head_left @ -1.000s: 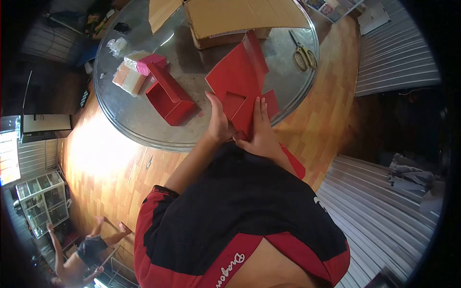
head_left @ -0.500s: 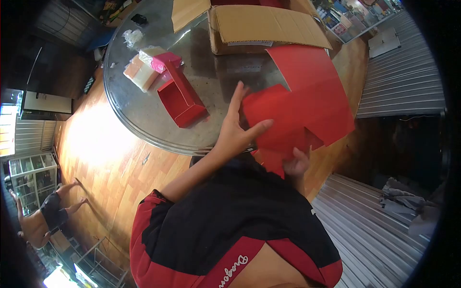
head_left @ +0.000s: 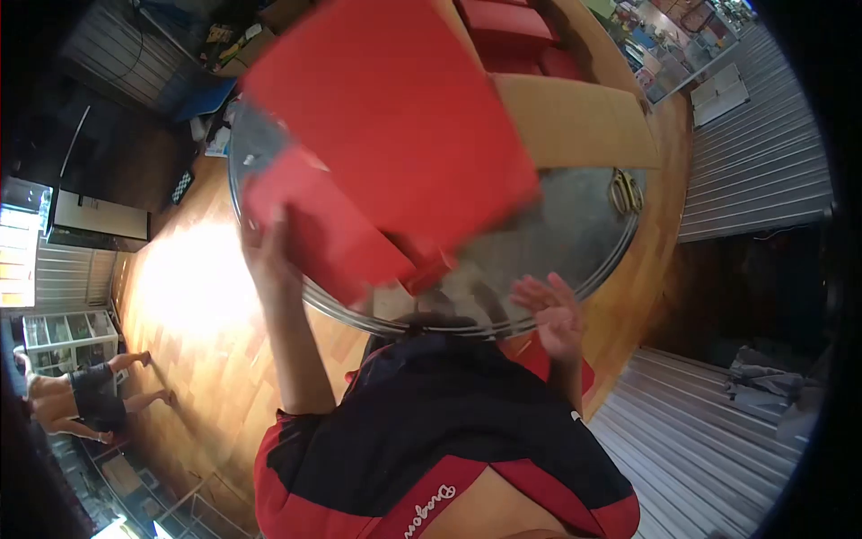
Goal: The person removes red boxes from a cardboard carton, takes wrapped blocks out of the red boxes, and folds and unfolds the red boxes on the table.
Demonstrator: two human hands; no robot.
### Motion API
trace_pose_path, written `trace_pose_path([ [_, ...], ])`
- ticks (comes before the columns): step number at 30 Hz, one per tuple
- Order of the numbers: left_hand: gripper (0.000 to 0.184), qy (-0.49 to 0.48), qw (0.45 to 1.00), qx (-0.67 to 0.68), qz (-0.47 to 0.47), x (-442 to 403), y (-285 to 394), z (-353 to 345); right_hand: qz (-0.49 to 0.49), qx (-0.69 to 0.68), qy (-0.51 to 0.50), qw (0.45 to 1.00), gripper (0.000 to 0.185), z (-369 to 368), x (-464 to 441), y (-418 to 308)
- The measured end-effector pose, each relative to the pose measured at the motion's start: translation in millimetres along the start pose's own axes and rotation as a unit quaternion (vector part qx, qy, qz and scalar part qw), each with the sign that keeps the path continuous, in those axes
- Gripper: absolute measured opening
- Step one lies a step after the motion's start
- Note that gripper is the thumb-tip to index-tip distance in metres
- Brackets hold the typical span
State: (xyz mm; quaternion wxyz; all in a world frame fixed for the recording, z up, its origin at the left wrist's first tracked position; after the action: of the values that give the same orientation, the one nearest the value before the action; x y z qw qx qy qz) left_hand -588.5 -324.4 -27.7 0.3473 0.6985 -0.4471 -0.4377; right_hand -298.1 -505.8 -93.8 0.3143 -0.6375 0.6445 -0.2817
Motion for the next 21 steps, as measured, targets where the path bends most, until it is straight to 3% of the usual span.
trace_pose_path([
  [1, 0.048, 0.062, 0.998, 0.019, -0.023, -28, 1, 24, -0.002, 0.126, 0.05, 0.991, 0.051, -1, -10, -1],
  [2, 0.044, 0.066, 0.996, 0.027, -0.054, -54, 6, 39, 0.004, 0.129, 0.048, 0.99, 0.051, -5, -18, 1],
  [4, 0.044, 0.074, 0.99, -0.018, -0.116, -107, -2, 69, -0.036, 0.304, 0.202, 0.93, 0.042, -8, -30, 12],
  [6, 0.045, 0.05, 0.983, -0.057, -0.167, -163, -41, 95, -0.023, 0.336, 0.23, 0.913, 0.043, -22, -45, 28],
  [8, 0.047, 0.014, 0.979, -0.154, -0.129, -224, -93, 88, -0.023, 0.364, 0.273, 0.89, 0.045, -47, -55, 53],
  [10, 0.048, 0.001, 0.998, -0.059, -0.019, -269, -165, 88, 0.012, 0.472, 0.305, 0.827, 0.046, -70, -58, 63],
  [11, 0.051, -0.021, 0.994, -0.107, -0.009, -284, -199, 85, 0.013, 0.471, 0.314, 0.824, 0.046, -77, -57, 71],
  [13, 0.054, -0.052, 0.988, -0.146, -0.003, -304, -251, 71, -0.015, 0.514, 0.383, 0.767, 0.048, -81, -60, 85],
  [15, 0.069, -0.121, 0.898, -0.416, -0.077, -308, -277, 47, -0.017, 0.535, 0.413, 0.737, 0.043, -91, -69, 91],
  [16, 0.069, -0.128, 0.899, -0.412, -0.074, -304, -285, 39, -0.027, 0.556, 0.432, 0.709, 0.039, -95, -71, 94],
  [18, 0.082, -0.205, 0.8, -0.55, -0.126, -285, -288, 18, -0.029, 0.583, 0.445, 0.679, 0.035, -97, -74, 93],
  [20, 0.083, -0.37, 0.691, -0.592, -0.185, -257, -302, -4, -0.033, 0.607, 0.454, 0.651, 0.031, -98, -77, 92],
  [21, 0.083, -0.431, 0.666, -0.588, -0.16, -238, -311, -12, -0.029, 0.596, 0.469, 0.651, 0.028, -98, -77, 90],
])
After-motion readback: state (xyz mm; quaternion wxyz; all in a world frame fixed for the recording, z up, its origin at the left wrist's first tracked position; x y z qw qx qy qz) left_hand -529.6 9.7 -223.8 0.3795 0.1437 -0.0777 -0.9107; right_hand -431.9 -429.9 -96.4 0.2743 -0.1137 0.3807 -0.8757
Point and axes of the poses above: each hand's wrist, its own x-axis away from the middle knuckle, its own z-axis out of the back of the hand, y = z × x, the point moved 3 cm from there along -x, towards the middle knuckle, and after that the axes turned 12 degrees about -z, right-handed, at the moved point
